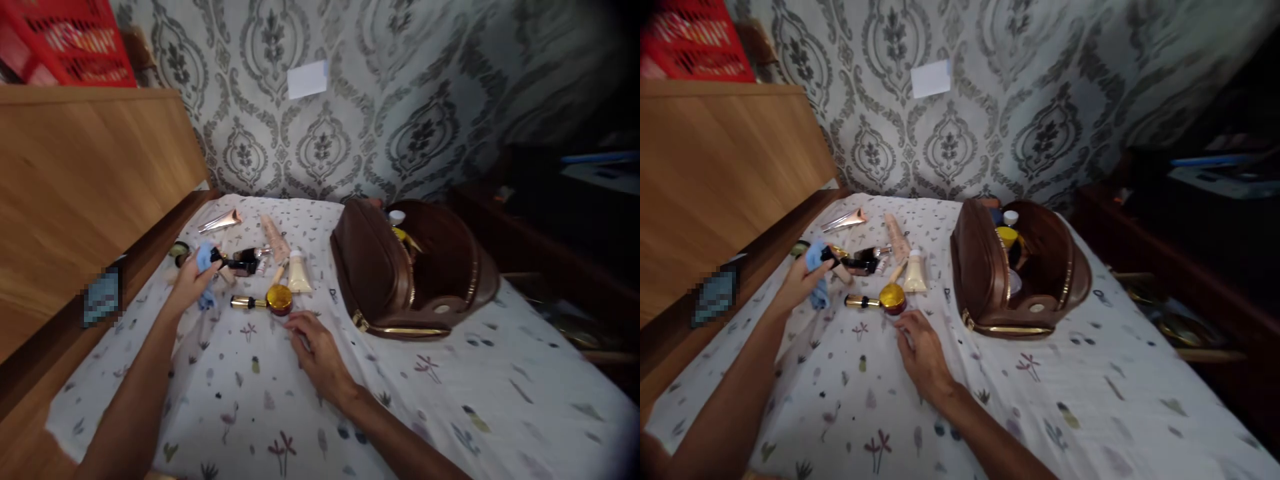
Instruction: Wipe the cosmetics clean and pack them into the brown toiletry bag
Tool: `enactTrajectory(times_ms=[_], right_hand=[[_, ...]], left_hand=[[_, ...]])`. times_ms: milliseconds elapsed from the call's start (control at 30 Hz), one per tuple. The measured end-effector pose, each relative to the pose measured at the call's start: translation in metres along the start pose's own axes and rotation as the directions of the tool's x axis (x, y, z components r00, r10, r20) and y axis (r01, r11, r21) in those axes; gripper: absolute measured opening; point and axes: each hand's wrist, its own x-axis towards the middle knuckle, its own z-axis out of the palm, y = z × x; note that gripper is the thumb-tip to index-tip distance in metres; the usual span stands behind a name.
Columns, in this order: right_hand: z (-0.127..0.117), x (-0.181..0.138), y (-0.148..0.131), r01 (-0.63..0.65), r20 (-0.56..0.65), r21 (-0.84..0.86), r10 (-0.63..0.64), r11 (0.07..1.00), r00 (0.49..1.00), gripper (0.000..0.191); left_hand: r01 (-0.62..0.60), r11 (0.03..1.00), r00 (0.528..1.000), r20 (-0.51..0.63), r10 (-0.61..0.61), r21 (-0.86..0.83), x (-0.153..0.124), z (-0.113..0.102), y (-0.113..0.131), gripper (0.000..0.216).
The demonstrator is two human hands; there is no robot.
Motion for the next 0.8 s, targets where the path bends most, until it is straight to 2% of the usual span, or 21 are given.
enactTrajectory(times_ms=[100, 167, 233, 333, 400, 467, 533, 633, 733, 800], right_hand=[[0.0, 0.0, -0.001, -0.014, 0.0, 0.003, 0.014, 1.0, 1.0, 0.02], [0.0, -0.001, -0.003, -0.034, 0.005, 0.007, 0.034, 0.999, 0.999, 0.019], [0.0, -0.001, -0.004, -0.056, 0.01, 0.012, 0.056, 0.998, 0.998, 0.02], [0.002, -0.001, -0.004, -0.058, 0.0, 0.018, 0.058, 0.998, 0.998, 0.035], [0.002, -0.001, -0.003, -0.051, -0.004, 0.013, 0.051, 0.999, 0.999, 0.045], [0.002, 0.0, -0.003, -0.067, 0.011, -0.002, 0.067, 0.998, 0.998, 0.044], [0.002, 0.001, -0.004, -0.106, 0.043, -0.009, 0.106, 0.994, 0.993, 0.036], [0.001, 0.003, -0.006, -0.16, 0.049, 0.022, 0.158, 0.987, 0.986, 0.03], [0.001, 0.003, -0.007, -0.188, -0.016, 0.041, 0.189, 0.981, 0.982, 0.036], [0.001, 0.003, -0.007, -0.196, -0.041, 0.043, 0.198, 0.98, 0.979, 0.037]], left_hand=[[0.122, 0.95, 0.988, 0.127, -0.088, -0.286, -0.004, 0.003, 0.018, 0.057], [0.189, 0.897, 0.97, 0.218, -0.108, -0.399, -0.009, 0.007, 0.031, 0.06], [0.239, 0.857, 0.942, 0.323, -0.09, -0.457, -0.014, 0.014, 0.043, 0.061], [0.276, 0.829, 0.887, 0.461, -0.025, -0.486, -0.025, 0.027, 0.06, 0.057], [0.281, 0.824, 0.851, 0.525, 0.023, -0.491, -0.033, 0.037, 0.071, 0.052], [0.282, 0.811, 0.823, 0.563, 0.07, -0.513, -0.04, 0.045, 0.08, 0.047], [0.281, 0.781, 0.823, 0.559, 0.103, -0.558, -0.045, 0.053, 0.086, 0.044], [0.308, 0.709, 0.861, 0.504, 0.076, -0.634, -0.047, 0.06, 0.089, 0.042], [0.389, 0.591, 0.905, 0.412, -0.103, -0.707, -0.044, 0.061, 0.087, 0.048], [0.395, 0.503, 0.918, 0.318, -0.236, -0.769, -0.039, 0.057, 0.084, 0.051]])
